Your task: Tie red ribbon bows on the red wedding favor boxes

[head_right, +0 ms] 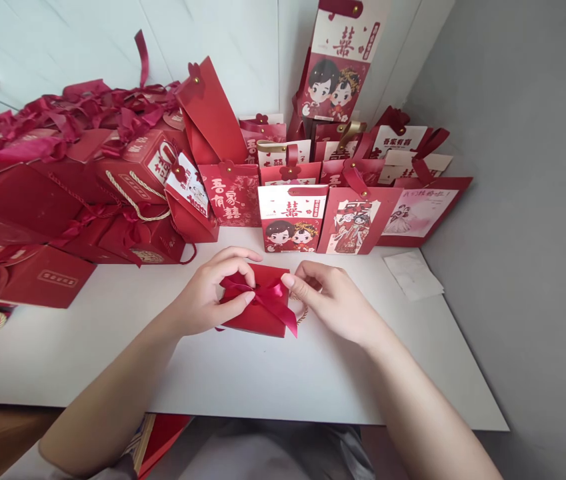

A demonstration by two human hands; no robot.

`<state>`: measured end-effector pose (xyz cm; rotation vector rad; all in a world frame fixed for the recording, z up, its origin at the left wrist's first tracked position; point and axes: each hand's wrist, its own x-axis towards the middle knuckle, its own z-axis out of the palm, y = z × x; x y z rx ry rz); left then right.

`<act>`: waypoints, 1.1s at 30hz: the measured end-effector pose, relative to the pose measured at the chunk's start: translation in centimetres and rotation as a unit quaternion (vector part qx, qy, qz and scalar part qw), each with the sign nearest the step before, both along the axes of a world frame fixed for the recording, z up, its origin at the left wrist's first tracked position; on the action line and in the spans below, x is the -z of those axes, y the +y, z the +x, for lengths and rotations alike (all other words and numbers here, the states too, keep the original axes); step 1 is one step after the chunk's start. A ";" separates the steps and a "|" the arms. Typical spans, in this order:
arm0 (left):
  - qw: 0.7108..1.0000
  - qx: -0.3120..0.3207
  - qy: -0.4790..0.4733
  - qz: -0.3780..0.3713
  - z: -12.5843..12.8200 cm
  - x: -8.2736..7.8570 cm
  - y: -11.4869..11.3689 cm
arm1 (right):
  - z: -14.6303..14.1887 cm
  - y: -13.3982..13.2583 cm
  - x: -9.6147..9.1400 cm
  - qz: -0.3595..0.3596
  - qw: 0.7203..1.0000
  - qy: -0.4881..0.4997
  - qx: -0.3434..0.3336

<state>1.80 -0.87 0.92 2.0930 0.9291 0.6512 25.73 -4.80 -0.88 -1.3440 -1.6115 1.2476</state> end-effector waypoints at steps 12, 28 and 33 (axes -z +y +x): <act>0.999 -0.007 0.030 -0.015 0.1 -0.2 -0.1 | 0.7 -0.3 -0.9 -0.080 0.981 0.026 -0.177; 0.989 0.085 -0.083 -0.087 -2.7 -0.7 2.0 | 2.5 0.2 -1.2 0.002 0.992 -0.013 -0.124; 0.995 0.069 -0.045 -0.055 -2.8 -0.7 2.1 | 0.8 0.1 0.3 0.155 0.986 0.049 -0.023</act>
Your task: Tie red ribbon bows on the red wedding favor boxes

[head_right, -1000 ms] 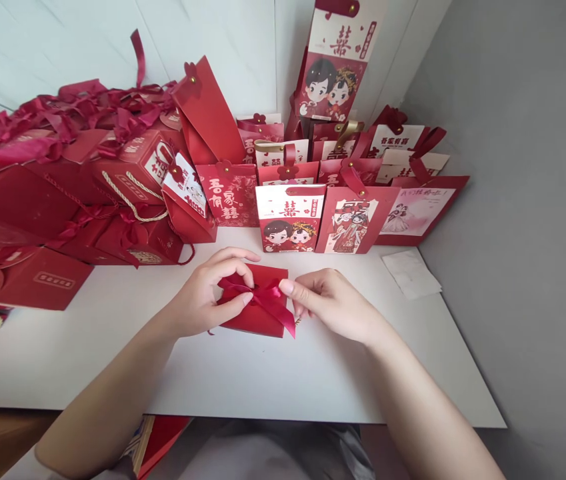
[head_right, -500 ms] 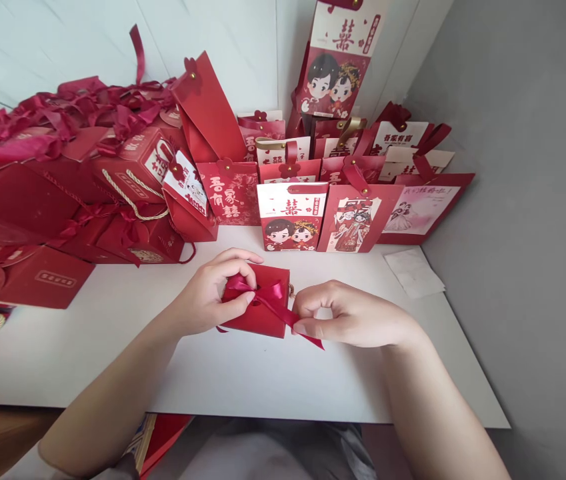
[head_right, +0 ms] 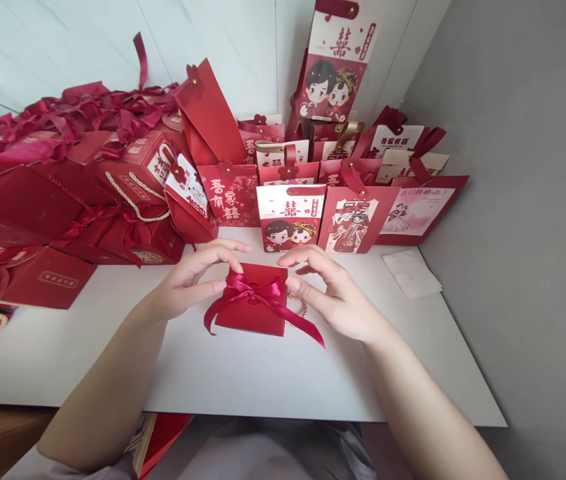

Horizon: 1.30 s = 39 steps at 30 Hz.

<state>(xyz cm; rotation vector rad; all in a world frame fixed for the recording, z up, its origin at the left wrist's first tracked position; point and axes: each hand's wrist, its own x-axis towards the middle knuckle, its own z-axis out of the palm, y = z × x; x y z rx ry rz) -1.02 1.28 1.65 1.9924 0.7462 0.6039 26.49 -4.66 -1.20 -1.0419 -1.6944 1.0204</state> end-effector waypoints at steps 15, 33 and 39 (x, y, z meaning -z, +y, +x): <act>0.985 -0.117 0.097 0.075 1.4 0.0 -1.1 | -1.4 -0.5 -0.3 -0.065 0.997 -0.028 0.019; 0.992 -0.100 0.059 0.055 2.2 0.5 -1.5 | -1.5 -0.6 -0.1 -0.058 0.996 -0.058 0.036; 0.991 -0.124 0.025 0.042 2.5 0.3 -2.0 | -1.6 -0.6 0.0 -0.053 0.998 -0.016 0.036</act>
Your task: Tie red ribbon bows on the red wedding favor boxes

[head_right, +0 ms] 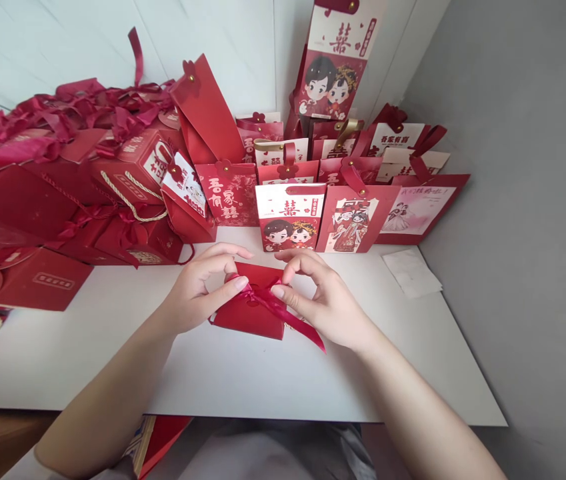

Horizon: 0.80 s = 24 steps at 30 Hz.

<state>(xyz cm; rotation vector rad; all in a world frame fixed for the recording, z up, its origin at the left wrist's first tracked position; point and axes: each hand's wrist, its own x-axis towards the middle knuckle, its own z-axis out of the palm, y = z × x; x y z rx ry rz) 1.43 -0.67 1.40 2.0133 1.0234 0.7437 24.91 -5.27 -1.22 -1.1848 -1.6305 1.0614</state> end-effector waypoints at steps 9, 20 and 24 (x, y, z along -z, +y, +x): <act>0.996 0.052 -0.008 -0.072 -0.8 -0.6 0.6 | 0.1 0.2 0.4 -0.052 0.996 0.066 -0.021; 0.992 -0.049 0.108 0.050 -0.9 -0.4 0.6 | -0.5 0.3 0.5 -0.074 0.994 0.077 0.018; 0.995 0.007 0.103 0.010 -1.2 -0.7 0.7 | -0.6 0.1 0.3 -0.082 0.994 0.075 0.015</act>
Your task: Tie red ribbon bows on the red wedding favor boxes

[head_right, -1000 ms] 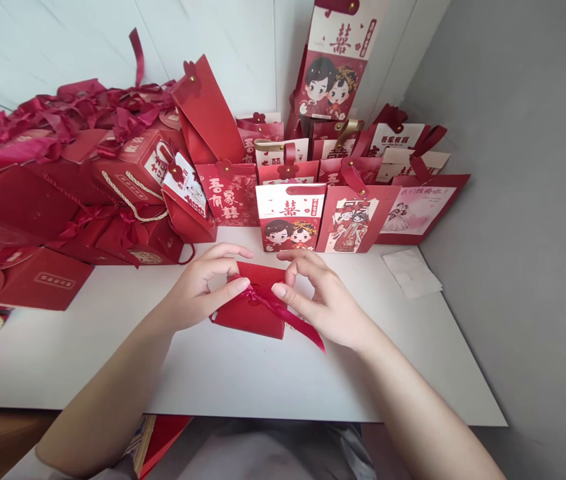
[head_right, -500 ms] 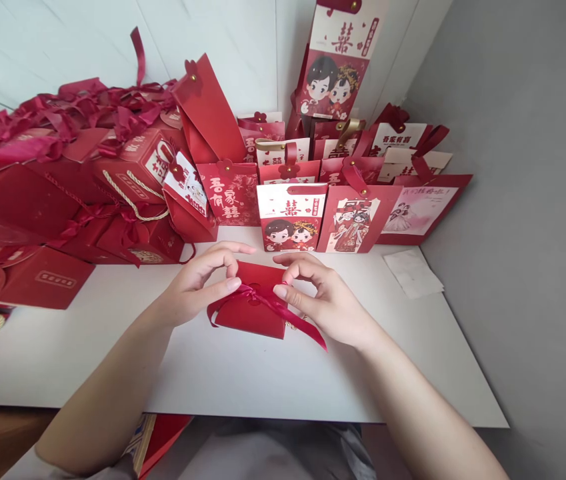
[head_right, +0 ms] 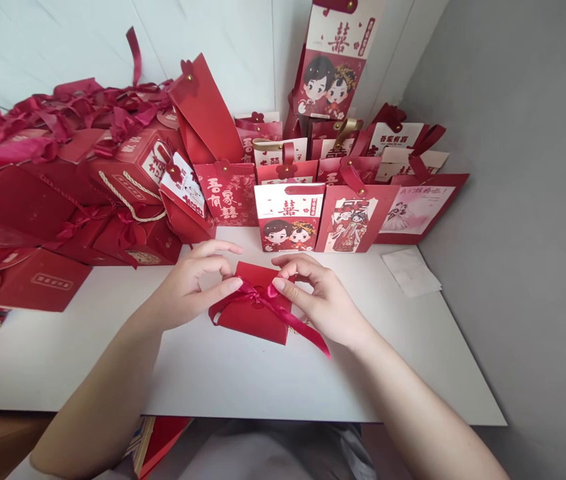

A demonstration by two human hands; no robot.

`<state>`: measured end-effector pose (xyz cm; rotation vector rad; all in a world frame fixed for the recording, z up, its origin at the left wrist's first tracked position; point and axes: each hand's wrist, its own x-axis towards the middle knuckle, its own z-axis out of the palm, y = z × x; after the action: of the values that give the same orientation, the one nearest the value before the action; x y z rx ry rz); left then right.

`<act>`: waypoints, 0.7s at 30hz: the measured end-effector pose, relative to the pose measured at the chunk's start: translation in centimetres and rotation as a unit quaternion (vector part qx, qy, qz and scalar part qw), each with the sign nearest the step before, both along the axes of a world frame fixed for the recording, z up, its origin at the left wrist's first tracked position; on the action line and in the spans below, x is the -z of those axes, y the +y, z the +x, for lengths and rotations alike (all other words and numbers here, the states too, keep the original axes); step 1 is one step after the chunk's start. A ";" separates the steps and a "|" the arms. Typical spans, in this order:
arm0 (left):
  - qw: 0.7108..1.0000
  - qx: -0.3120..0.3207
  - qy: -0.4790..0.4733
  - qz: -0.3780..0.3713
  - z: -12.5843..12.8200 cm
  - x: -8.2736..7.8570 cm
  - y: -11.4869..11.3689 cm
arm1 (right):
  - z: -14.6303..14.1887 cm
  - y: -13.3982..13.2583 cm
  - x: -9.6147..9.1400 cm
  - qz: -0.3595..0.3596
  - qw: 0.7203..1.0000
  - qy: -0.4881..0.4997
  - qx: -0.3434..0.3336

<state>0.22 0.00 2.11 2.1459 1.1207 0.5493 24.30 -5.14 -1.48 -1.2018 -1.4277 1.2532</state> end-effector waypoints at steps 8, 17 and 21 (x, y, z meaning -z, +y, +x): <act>0.996 0.007 -0.082 -0.021 0.1 0.0 -0.1 | 0.1 -0.1 0.0 0.047 0.998 -0.022 0.029; 0.998 0.030 -0.047 -0.003 0.9 0.7 -0.3 | -0.3 -0.2 -0.1 0.083 0.992 -0.092 0.010; 0.997 -0.038 -0.061 0.025 1.8 1.0 -1.2 | -0.4 -0.2 0.1 0.102 0.988 -0.116 0.030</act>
<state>2.01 -1.21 1.08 2.0883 1.1361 0.7401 23.87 -5.36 -1.57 -1.2687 -1.6321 0.9235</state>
